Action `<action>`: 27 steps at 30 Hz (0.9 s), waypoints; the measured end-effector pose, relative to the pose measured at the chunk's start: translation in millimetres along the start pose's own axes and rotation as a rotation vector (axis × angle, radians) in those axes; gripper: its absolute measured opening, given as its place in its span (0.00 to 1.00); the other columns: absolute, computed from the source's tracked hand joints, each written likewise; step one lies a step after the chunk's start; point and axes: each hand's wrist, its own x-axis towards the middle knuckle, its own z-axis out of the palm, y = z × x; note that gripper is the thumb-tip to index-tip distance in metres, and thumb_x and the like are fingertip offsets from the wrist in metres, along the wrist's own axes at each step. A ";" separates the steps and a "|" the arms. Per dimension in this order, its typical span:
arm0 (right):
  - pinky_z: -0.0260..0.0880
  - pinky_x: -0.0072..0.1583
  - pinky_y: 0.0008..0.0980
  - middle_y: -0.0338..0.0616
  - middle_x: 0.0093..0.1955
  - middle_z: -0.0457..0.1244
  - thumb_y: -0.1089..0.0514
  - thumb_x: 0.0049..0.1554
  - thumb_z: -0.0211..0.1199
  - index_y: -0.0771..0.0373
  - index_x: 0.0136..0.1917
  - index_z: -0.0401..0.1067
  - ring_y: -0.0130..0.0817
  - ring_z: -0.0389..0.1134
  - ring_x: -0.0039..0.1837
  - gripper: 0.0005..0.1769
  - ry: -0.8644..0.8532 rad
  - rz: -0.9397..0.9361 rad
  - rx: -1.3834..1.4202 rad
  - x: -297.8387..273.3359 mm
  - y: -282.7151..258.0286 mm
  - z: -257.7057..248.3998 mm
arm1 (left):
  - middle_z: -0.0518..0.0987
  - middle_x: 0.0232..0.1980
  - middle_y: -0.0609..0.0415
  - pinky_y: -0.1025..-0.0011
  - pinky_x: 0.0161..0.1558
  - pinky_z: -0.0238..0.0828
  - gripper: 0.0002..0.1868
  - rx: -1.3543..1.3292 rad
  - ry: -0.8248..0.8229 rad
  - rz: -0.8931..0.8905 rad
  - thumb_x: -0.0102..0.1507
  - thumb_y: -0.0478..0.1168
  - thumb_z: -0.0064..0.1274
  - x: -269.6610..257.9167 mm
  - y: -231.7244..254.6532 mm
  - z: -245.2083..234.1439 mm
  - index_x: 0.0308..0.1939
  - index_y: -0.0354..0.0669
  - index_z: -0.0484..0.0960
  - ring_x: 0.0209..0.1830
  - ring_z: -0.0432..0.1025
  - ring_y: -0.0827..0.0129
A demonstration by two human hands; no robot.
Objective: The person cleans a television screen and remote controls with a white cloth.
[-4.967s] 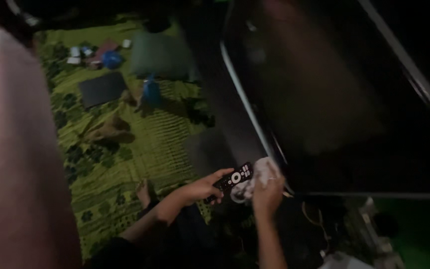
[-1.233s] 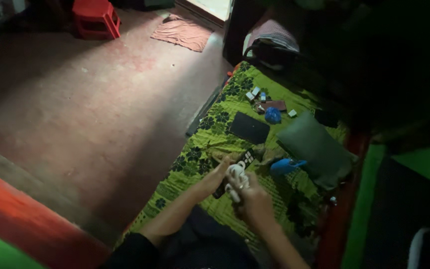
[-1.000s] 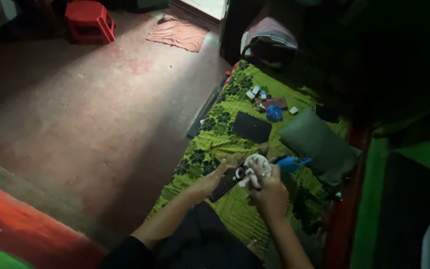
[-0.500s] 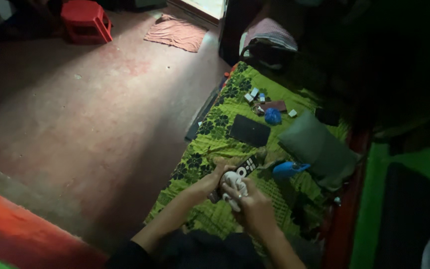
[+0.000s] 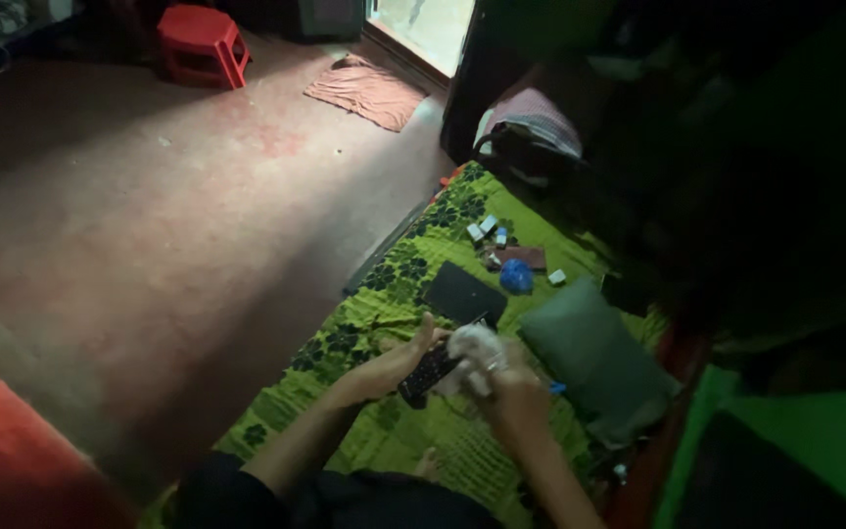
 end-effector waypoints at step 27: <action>0.74 0.42 0.45 0.48 0.66 0.63 0.47 0.50 0.72 0.34 0.65 0.78 0.50 0.73 0.44 0.28 -0.129 -0.131 0.063 -38.3 -44.1 -6.8 | 0.62 0.76 0.47 0.56 0.75 0.53 0.61 -0.150 0.212 0.080 0.57 0.82 0.10 -18.4 -23.0 30.4 0.78 0.43 0.59 0.77 0.56 0.62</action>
